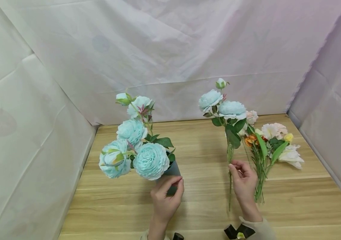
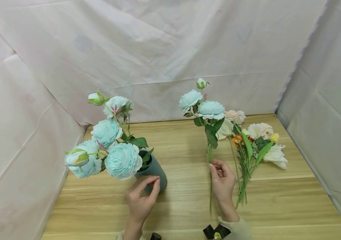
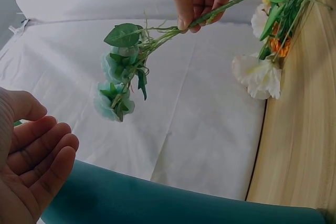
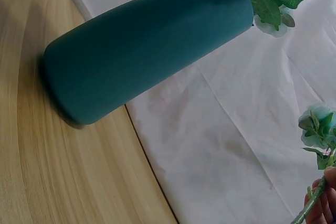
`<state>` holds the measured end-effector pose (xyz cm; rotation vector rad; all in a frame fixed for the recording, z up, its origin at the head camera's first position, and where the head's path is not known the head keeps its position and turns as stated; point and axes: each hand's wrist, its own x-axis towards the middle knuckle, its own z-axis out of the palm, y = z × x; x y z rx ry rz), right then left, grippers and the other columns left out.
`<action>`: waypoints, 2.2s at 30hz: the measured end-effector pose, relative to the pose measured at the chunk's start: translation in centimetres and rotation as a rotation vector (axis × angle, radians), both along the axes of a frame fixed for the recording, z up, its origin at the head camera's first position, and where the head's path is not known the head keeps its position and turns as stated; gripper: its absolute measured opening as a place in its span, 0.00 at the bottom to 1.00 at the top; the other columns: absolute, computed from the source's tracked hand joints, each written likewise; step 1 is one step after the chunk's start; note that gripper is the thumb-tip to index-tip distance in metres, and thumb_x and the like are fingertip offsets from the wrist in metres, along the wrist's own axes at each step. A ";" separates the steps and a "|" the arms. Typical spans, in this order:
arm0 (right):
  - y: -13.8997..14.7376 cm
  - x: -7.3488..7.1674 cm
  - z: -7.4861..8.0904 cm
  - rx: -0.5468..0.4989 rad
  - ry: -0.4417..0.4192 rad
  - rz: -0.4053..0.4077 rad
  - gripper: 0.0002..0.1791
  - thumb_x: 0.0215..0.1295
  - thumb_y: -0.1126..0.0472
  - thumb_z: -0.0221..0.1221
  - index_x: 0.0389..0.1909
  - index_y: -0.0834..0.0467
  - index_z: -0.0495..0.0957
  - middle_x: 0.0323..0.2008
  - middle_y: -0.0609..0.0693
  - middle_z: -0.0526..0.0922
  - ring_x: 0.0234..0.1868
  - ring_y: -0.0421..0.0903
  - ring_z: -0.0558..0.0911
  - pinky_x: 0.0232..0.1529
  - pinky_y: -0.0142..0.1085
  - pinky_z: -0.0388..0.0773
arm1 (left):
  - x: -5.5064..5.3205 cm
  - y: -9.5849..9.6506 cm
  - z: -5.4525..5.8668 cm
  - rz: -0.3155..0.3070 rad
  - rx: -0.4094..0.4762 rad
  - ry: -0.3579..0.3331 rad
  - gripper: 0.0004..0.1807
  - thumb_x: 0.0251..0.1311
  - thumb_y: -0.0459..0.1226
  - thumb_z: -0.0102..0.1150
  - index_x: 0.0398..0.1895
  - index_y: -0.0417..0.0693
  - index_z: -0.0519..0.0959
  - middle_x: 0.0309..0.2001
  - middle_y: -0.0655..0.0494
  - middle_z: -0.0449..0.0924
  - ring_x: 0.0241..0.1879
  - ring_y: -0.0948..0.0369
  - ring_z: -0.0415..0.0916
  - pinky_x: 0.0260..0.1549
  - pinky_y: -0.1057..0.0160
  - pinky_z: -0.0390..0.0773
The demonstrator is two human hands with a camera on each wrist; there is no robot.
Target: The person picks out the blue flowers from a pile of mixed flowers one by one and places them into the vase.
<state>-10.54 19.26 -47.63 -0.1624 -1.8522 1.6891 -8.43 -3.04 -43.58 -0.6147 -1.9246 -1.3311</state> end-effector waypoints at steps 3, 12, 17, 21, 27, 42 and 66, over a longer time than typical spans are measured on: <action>0.0 0.0 -0.3 0.007 -0.022 0.005 0.04 0.55 0.78 0.59 0.32 0.77 0.76 0.27 0.51 0.79 0.28 0.33 0.77 0.27 0.19 0.74 | 0.0 0.0 0.0 0.001 -0.001 -0.006 0.04 0.50 0.24 0.60 0.28 0.38 0.82 0.25 0.50 0.81 0.23 0.62 0.76 0.25 0.71 0.77; -0.6 -0.1 -0.2 -0.025 -0.001 0.046 0.05 0.56 0.76 0.60 0.32 0.77 0.76 0.27 0.56 0.79 0.27 0.35 0.76 0.25 0.20 0.74 | -0.1 0.0 -0.1 -0.007 0.004 0.027 0.05 0.49 0.23 0.60 0.28 0.37 0.81 0.25 0.49 0.81 0.23 0.61 0.77 0.26 0.71 0.77; -0.9 -0.2 -0.4 -0.051 0.074 0.075 0.08 0.57 0.71 0.61 0.30 0.75 0.76 0.26 0.53 0.80 0.27 0.35 0.77 0.24 0.20 0.73 | -0.1 0.0 -0.1 -0.006 0.004 0.018 0.04 0.50 0.24 0.61 0.29 0.37 0.81 0.25 0.49 0.81 0.23 0.61 0.77 0.26 0.72 0.77; -1.0 -0.4 -0.9 -0.099 0.152 0.126 0.03 0.56 0.72 0.61 0.30 0.70 0.77 0.27 0.48 0.80 0.28 0.35 0.77 0.25 0.20 0.73 | -0.1 0.0 -0.2 -0.005 -0.001 0.017 0.02 0.53 0.26 0.60 0.28 0.37 0.81 0.25 0.49 0.81 0.23 0.61 0.77 0.26 0.72 0.77; -1.5 -0.1 -0.1 -0.065 0.081 0.110 0.06 0.56 0.76 0.60 0.31 0.78 0.74 0.27 0.53 0.79 0.28 0.35 0.77 0.26 0.20 0.73 | -0.3 0.1 -0.4 -0.010 -0.004 0.018 0.02 0.54 0.27 0.60 0.28 0.37 0.81 0.25 0.49 0.81 0.23 0.61 0.77 0.26 0.72 0.77; -2.5 0.0 0.2 -0.063 0.139 0.129 0.04 0.53 0.83 0.57 0.31 0.80 0.73 0.27 0.55 0.79 0.28 0.35 0.77 0.27 0.20 0.74 | -0.4 0.4 -0.9 -0.025 -0.004 0.041 0.03 0.49 0.24 0.61 0.27 0.36 0.81 0.24 0.50 0.81 0.23 0.61 0.77 0.25 0.72 0.77; -4.3 0.6 0.8 -0.167 0.214 0.230 0.05 0.56 0.80 0.57 0.31 0.79 0.72 0.27 0.58 0.76 0.29 0.37 0.77 0.28 0.22 0.75 | -0.6 0.8 -2.0 -0.052 -0.021 0.024 0.07 0.45 0.22 0.63 0.28 0.37 0.80 0.24 0.48 0.80 0.22 0.60 0.76 0.24 0.72 0.77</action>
